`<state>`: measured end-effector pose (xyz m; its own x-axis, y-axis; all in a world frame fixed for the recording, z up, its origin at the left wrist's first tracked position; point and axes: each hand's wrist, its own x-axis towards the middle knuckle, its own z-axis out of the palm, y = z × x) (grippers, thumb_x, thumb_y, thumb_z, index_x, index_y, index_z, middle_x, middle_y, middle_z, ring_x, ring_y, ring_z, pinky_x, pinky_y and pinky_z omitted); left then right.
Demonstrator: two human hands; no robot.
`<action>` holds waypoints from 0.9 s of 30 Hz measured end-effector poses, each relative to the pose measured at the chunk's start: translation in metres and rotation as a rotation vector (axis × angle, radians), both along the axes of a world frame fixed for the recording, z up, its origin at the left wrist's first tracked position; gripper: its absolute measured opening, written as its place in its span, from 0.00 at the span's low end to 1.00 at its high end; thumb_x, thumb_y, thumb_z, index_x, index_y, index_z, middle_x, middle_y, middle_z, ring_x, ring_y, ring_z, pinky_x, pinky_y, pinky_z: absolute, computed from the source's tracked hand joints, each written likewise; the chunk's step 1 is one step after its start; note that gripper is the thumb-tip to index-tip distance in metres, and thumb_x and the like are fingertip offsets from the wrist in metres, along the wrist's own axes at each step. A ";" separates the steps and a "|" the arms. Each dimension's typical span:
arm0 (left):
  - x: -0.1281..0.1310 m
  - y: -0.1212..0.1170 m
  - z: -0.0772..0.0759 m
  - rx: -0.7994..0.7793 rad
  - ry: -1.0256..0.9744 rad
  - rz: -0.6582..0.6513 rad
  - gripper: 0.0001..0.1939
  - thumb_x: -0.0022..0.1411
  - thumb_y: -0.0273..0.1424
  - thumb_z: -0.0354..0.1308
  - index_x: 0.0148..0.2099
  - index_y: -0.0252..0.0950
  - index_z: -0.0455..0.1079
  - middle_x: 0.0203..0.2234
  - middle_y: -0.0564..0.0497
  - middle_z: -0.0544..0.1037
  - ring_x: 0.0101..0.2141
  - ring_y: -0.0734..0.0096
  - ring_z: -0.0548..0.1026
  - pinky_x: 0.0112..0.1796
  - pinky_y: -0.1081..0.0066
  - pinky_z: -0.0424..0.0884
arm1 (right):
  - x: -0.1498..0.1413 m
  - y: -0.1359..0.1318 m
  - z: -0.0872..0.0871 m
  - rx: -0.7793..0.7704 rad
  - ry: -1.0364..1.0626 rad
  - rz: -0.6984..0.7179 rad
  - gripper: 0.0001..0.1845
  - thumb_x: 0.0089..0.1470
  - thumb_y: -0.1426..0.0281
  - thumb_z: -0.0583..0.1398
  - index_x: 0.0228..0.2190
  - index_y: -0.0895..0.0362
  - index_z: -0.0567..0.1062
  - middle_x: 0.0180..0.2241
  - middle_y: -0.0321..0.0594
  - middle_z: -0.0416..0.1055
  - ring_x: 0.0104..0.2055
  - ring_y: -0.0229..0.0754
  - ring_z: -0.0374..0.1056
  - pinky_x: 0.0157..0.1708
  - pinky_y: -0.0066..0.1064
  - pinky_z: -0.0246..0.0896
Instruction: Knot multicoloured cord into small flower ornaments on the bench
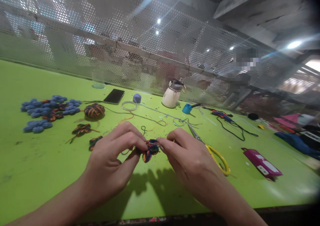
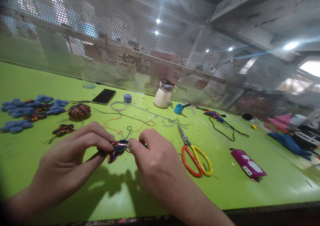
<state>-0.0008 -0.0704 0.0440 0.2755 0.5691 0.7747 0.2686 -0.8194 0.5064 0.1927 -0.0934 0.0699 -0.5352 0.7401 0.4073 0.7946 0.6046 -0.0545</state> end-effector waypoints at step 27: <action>0.001 0.002 -0.003 0.009 -0.011 -0.018 0.12 0.55 0.15 0.52 0.32 0.37 0.70 0.29 0.49 0.72 0.32 0.69 0.71 0.30 0.70 0.69 | 0.002 0.000 0.002 0.010 -0.015 0.005 0.12 0.57 0.78 0.52 0.39 0.59 0.74 0.30 0.42 0.63 0.31 0.39 0.57 0.29 0.30 0.52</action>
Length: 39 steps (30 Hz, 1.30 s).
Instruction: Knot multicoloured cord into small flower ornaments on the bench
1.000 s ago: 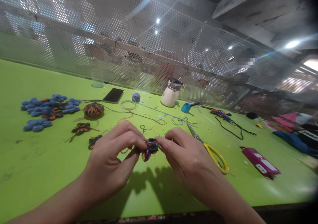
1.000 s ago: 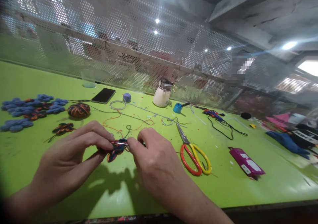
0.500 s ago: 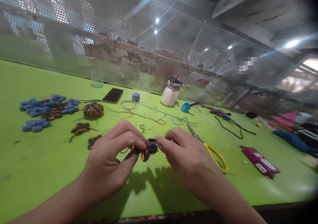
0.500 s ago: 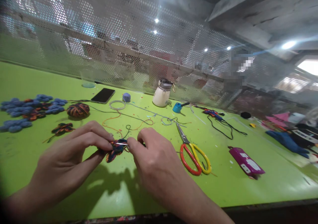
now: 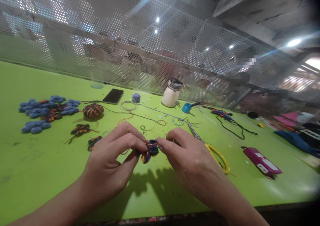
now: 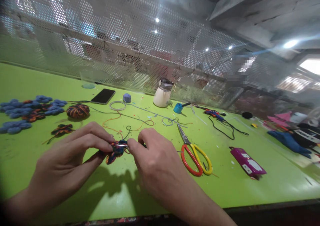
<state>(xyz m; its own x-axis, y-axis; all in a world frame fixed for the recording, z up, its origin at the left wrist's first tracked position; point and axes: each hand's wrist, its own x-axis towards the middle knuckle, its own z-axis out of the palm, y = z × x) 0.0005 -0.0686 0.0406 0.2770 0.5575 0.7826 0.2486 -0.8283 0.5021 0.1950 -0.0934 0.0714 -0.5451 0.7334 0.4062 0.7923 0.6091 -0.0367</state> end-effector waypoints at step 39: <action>-0.002 0.001 -0.004 0.109 0.117 0.062 0.13 0.56 0.14 0.52 0.34 0.36 0.70 0.31 0.49 0.72 0.33 0.71 0.71 0.31 0.71 0.68 | 0.004 0.010 0.000 -0.130 0.729 -0.086 0.08 0.54 0.68 0.59 0.26 0.59 0.72 0.23 0.35 0.65 0.24 0.34 0.59 0.23 0.26 0.55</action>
<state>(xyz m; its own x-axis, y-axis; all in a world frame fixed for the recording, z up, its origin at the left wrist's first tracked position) -0.0011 -0.0675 0.0368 0.3372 0.4899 0.8039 0.3524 -0.8575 0.3747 0.1990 -0.0830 0.0709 -0.1093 0.8284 0.5494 0.5844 0.5007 -0.6387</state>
